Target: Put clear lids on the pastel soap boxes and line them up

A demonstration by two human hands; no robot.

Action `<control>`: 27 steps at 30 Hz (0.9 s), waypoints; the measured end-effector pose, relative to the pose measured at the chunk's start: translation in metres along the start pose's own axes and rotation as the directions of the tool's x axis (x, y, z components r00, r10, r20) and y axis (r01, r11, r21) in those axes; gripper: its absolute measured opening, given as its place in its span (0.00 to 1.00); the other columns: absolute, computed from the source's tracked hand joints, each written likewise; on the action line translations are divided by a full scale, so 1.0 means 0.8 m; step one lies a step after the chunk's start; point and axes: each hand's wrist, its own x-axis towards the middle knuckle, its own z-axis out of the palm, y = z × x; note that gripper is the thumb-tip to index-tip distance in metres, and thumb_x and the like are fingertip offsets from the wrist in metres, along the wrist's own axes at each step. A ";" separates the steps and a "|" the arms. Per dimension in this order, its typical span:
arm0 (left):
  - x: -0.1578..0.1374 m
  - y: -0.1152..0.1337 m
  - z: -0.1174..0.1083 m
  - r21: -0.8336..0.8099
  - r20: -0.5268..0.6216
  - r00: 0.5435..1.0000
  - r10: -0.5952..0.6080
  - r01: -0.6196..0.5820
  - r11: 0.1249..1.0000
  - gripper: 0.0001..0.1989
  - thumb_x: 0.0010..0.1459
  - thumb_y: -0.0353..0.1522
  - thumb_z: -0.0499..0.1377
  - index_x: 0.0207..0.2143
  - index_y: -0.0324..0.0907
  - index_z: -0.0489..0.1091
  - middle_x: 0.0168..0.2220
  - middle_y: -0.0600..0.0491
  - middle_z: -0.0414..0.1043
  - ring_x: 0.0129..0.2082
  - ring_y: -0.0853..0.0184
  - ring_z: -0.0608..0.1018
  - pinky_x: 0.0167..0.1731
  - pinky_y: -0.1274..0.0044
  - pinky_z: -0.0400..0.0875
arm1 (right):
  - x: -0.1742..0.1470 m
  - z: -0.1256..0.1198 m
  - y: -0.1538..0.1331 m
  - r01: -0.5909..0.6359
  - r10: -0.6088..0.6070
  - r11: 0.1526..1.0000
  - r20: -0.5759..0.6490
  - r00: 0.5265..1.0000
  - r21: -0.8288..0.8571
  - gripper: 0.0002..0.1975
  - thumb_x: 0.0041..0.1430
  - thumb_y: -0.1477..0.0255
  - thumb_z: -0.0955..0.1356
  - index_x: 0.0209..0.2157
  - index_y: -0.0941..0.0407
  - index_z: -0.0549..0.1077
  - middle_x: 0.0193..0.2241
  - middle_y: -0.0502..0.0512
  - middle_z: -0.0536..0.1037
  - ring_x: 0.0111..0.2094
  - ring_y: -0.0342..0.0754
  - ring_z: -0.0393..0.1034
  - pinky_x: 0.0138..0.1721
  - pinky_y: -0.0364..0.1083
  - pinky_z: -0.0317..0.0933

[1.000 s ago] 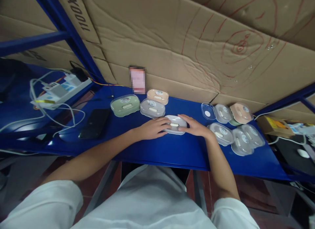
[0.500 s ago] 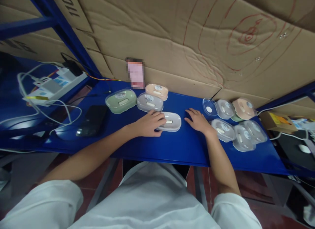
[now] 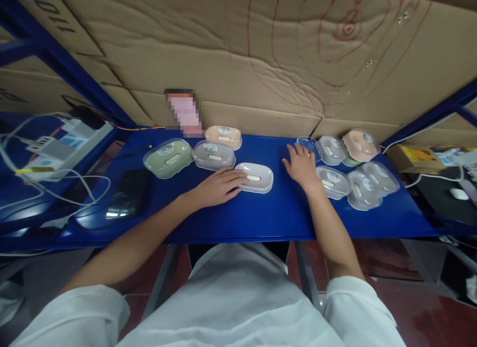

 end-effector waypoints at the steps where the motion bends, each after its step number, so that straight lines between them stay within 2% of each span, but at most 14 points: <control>1: 0.000 0.000 0.001 -0.003 -0.005 1.000 -0.002 0.002 1.000 0.15 0.75 0.30 0.54 0.59 0.43 0.73 0.61 0.46 0.78 0.62 0.58 0.77 0.66 0.63 0.64 | 0.001 0.000 0.003 -0.087 0.087 0.996 -0.012 0.996 -0.028 0.33 0.75 0.61 0.63 0.73 0.63 0.62 0.72 0.76 0.63 0.71 0.73 0.59 0.67 0.71 0.54; 3: 0.002 0.001 0.002 -0.008 -0.005 1.000 -0.005 0.005 1.000 0.13 0.75 0.30 0.53 0.56 0.42 0.74 0.61 0.46 0.78 0.62 0.57 0.78 0.65 0.62 0.66 | 0.004 0.001 0.011 -0.221 0.223 0.973 0.029 0.974 -0.063 0.32 0.74 0.61 0.65 0.71 0.65 0.64 0.67 0.80 0.69 0.68 0.75 0.64 0.65 0.72 0.55; 5: 0.003 0.002 0.004 -0.010 -0.005 1.000 -0.017 0.017 1.000 0.13 0.76 0.31 0.53 0.55 0.42 0.75 0.61 0.45 0.78 0.62 0.56 0.78 0.64 0.62 0.68 | 0.006 0.002 0.018 -0.260 0.266 0.963 0.106 0.958 -0.069 0.27 0.73 0.62 0.66 0.66 0.64 0.70 0.60 0.79 0.76 0.62 0.73 0.71 0.62 0.70 0.58; 7: 0.004 0.003 0.007 -0.009 -0.009 0.999 -0.036 0.036 0.999 0.14 0.76 0.32 0.53 0.55 0.42 0.75 0.61 0.44 0.77 0.62 0.55 0.78 0.61 0.62 0.70 | 0.007 0.002 0.021 -0.225 0.229 0.973 0.148 0.962 -0.043 0.22 0.72 0.64 0.67 0.61 0.61 0.75 0.56 0.75 0.80 0.58 0.70 0.75 0.61 0.67 0.61; 10: 0.006 0.005 0.012 0.000 -0.022 0.998 -0.062 0.062 0.998 0.14 0.76 0.32 0.52 0.56 0.42 0.75 0.60 0.44 0.76 0.62 0.54 0.77 0.59 0.62 0.72 | 0.006 0.000 0.016 -0.154 0.149 0.988 0.155 0.977 0.024 0.17 0.71 0.65 0.68 0.56 0.56 0.79 0.54 0.69 0.82 0.56 0.67 0.77 0.59 0.64 0.63; 15: 0.008 0.008 0.018 0.051 -0.061 0.994 -0.096 0.099 0.994 0.14 0.75 0.32 0.54 0.56 0.42 0.75 0.56 0.42 0.75 0.57 0.53 0.77 0.57 0.61 0.75 | 0.011 -0.004 0.009 -0.089 0.072 0.976 0.091 0.993 0.197 0.16 0.72 0.66 0.66 0.56 0.50 0.79 0.52 0.58 0.85 0.53 0.59 0.80 0.54 0.55 0.69; 17: 0.009 0.008 0.018 0.041 -0.056 0.995 -0.088 0.091 0.995 0.14 0.75 0.32 0.53 0.56 0.41 0.75 0.53 0.42 0.75 0.55 0.54 0.77 0.56 0.61 0.76 | 0.015 -0.003 0.012 -0.073 0.077 0.919 0.004 0.997 0.388 0.17 0.73 0.64 0.64 0.56 0.51 0.79 0.49 0.58 0.86 0.48 0.56 0.81 0.51 0.53 0.71; 19: 0.011 0.008 0.018 0.016 -0.052 0.996 -0.079 0.080 0.997 0.14 0.75 0.31 0.53 0.56 0.41 0.75 0.51 0.43 0.76 0.54 0.55 0.77 0.57 0.61 0.76 | 0.021 0.001 0.017 -0.043 0.106 0.795 -0.069 0.992 0.605 0.19 0.73 0.61 0.63 0.55 0.54 0.79 0.44 0.59 0.86 0.42 0.54 0.81 0.46 0.52 0.72; 21: 0.013 0.008 0.018 -0.004 -0.051 0.996 -0.079 0.079 0.997 0.15 0.76 0.31 0.52 0.57 0.41 0.74 0.51 0.43 0.76 0.55 0.55 0.78 0.58 0.60 0.76 | 0.026 0.005 0.022 -0.033 0.147 0.698 -0.098 0.984 0.715 0.22 0.73 0.58 0.62 0.54 0.56 0.78 0.39 0.58 0.86 0.37 0.53 0.80 0.44 0.52 0.73; 22: 0.013 0.007 0.018 -0.015 -0.050 0.995 -0.081 0.080 0.997 0.16 0.76 0.31 0.51 0.58 0.41 0.73 0.52 0.42 0.76 0.55 0.54 0.78 0.59 0.59 0.76 | 0.027 0.008 0.024 -0.043 0.173 0.689 -0.106 0.979 0.723 0.23 0.73 0.57 0.61 0.55 0.56 0.78 0.38 0.58 0.85 0.36 0.53 0.80 0.44 0.53 0.73; 24: 0.013 0.008 0.019 -0.043 -0.051 0.995 -0.086 0.084 0.996 0.18 0.76 0.31 0.50 0.63 0.42 0.70 0.56 0.42 0.76 0.59 0.54 0.77 0.61 0.57 0.75 | 0.029 0.011 0.027 -0.080 0.233 0.732 -0.139 0.963 0.676 0.23 0.74 0.57 0.60 0.55 0.56 0.77 0.37 0.59 0.85 0.39 0.55 0.80 0.48 0.55 0.73; 27: 0.011 0.008 0.023 -0.084 -0.045 0.994 -0.098 0.094 0.992 0.22 0.77 0.33 0.50 0.70 0.43 0.62 0.64 0.41 0.73 0.67 0.54 0.73 0.66 0.57 0.72 | 0.027 0.013 0.027 -0.125 0.273 0.829 -0.201 0.941 0.545 0.23 0.75 0.63 0.58 0.57 0.58 0.76 0.46 0.67 0.84 0.50 0.61 0.79 0.57 0.60 0.69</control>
